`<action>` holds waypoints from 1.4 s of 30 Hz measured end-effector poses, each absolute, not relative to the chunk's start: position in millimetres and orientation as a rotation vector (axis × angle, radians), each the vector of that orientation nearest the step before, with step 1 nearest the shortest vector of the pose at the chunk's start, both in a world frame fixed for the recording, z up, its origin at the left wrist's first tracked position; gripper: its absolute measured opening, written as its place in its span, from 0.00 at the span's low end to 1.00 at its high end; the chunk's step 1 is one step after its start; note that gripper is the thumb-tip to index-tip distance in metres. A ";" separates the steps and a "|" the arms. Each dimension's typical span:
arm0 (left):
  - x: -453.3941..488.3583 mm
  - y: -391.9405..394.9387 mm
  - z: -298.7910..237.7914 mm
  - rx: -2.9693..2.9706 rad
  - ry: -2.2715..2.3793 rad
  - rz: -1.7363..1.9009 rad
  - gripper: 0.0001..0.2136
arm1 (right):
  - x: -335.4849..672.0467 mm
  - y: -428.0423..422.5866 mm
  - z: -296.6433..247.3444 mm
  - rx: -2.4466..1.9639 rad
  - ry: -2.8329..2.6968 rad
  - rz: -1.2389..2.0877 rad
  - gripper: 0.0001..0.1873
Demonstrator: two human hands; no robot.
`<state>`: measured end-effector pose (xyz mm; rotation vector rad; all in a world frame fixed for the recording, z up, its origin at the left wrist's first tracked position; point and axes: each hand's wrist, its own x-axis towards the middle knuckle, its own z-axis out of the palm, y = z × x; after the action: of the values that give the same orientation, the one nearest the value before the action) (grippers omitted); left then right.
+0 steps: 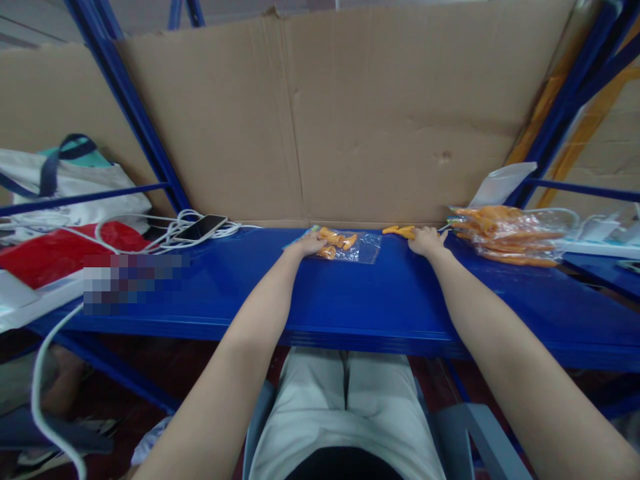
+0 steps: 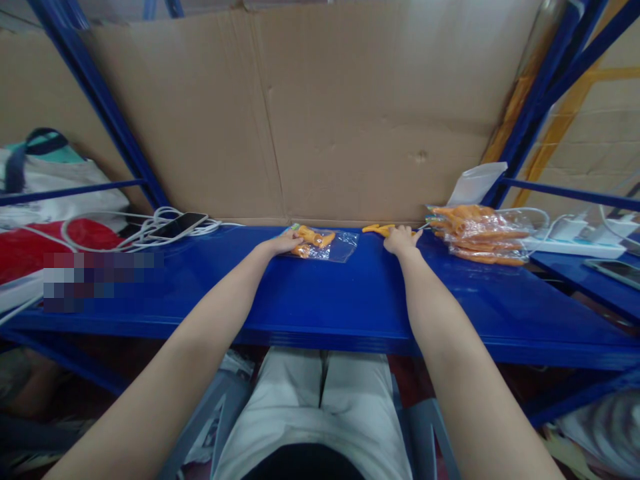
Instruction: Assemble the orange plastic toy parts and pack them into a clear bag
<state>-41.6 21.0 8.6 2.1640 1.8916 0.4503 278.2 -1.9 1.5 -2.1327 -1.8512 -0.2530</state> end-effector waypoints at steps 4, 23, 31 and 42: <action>-48.2 25.2 8.3 2.125 1.937 0.470 0.13 | 260.9 -5.9 14.2 -2.135 -1.886 -0.213 0.21; -67.1 40.6 -1.1 2.114 2.014 0.514 0.16 | 244.9 -7.3 9.2 -1.861 -2.283 -0.344 0.18; -65.6 29.4 5.2 2.141 1.999 0.508 0.14 | 237.6 -17.8 33.8 -1.947 -2.124 -0.381 0.15; -60.4 20.2 10.2 2.104 1.983 0.508 0.14 | 195.9 -39.0 49.4 -1.819 -2.441 -0.272 0.14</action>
<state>-60.4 20.2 10.2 2.1038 1.9831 0.5084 195.9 -39.0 49.4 -1.8186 -2.4409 -0.2725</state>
